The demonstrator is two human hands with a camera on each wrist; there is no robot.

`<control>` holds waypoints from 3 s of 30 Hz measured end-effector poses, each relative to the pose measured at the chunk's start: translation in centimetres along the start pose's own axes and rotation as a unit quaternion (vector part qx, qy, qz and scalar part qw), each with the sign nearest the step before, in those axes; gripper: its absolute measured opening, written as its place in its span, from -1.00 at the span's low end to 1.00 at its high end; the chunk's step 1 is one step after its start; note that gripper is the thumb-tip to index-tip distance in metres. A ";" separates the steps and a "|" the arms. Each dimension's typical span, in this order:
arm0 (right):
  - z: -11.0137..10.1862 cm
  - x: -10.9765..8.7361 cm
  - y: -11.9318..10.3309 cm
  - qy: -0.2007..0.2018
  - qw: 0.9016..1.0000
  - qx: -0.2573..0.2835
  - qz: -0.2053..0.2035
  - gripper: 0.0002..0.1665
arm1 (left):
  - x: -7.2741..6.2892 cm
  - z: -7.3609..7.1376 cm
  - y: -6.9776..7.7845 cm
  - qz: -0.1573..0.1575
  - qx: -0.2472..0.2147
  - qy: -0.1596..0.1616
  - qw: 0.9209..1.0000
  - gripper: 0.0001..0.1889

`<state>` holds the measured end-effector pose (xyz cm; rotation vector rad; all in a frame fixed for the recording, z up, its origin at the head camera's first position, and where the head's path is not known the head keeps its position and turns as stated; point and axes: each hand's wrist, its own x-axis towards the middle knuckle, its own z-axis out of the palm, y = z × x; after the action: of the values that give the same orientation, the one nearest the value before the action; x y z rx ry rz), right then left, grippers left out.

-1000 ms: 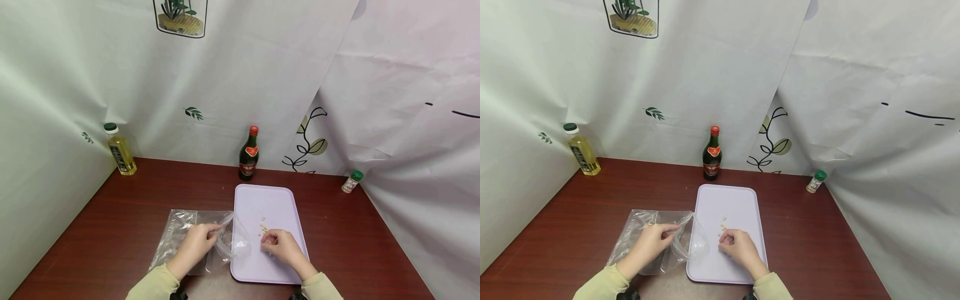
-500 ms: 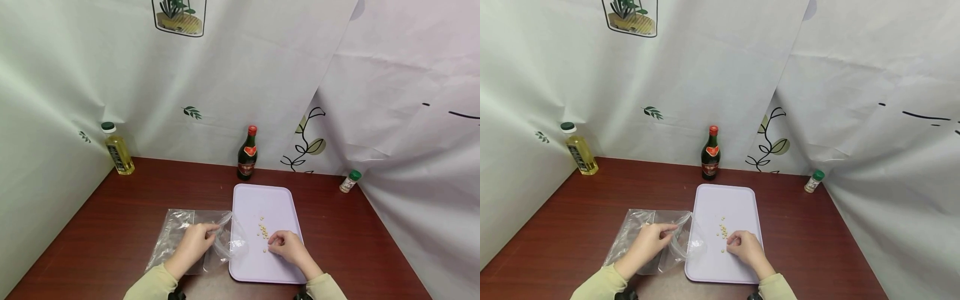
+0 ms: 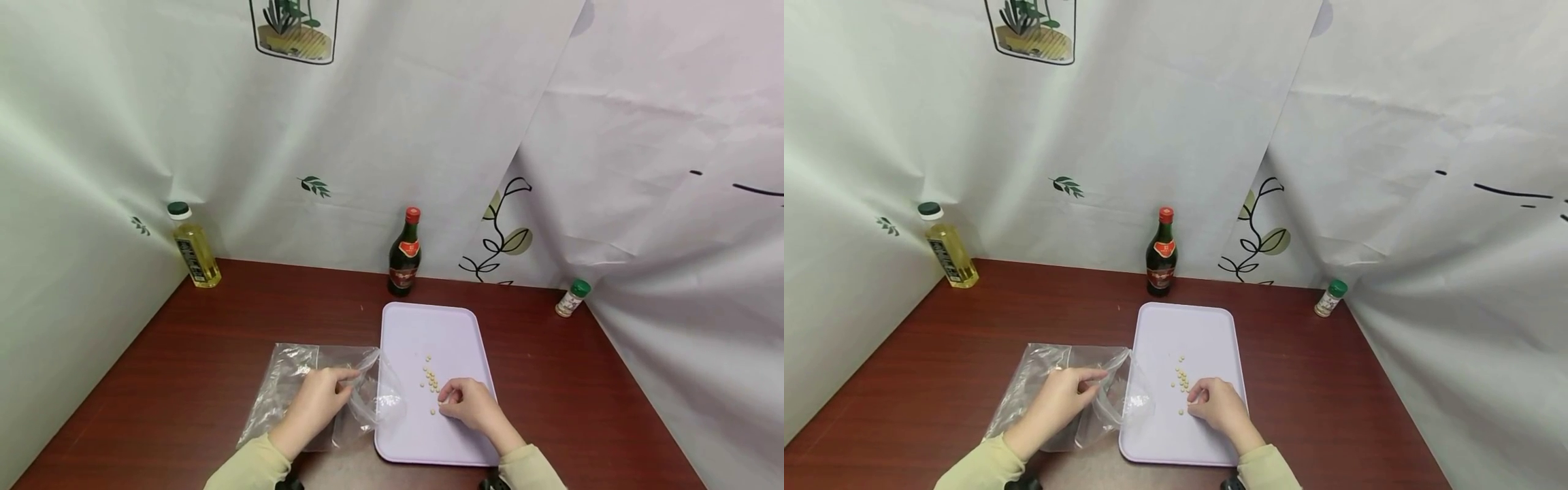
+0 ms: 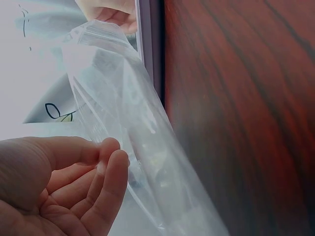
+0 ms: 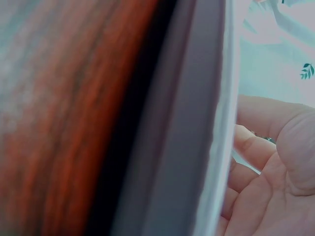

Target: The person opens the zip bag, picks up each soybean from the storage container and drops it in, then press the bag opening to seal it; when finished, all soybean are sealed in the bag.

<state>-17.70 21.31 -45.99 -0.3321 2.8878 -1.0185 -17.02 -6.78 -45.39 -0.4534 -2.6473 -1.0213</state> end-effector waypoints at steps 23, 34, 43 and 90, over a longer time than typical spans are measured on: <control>0.2 -0.3 -0.6 0.000 1.000 -0.014 -0.019 -0.84 | -0.2 -0.1 0.3 0.004 0.005 0.001 1.000 -0.76; 0.4 0.1 -2.1 0.029 0.999 0.019 -0.028 -0.90 | -0.1 0.0 0.3 0.007 0.004 -0.002 1.000 -0.75; 1.1 0.4 -2.9 0.025 0.996 0.044 -0.074 -0.91 | 0.0 0.1 0.5 0.012 0.006 -0.003 1.000 -0.73; 1.5 0.4 -2.1 0.010 0.998 0.049 -0.031 -0.89 | 0.0 0.3 0.7 0.007 -0.005 -0.012 1.000 -0.75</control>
<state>-17.51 18.66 -45.85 -0.4106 2.8499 -1.1742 -16.82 -6.13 -45.18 -0.4885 -2.6586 -1.0306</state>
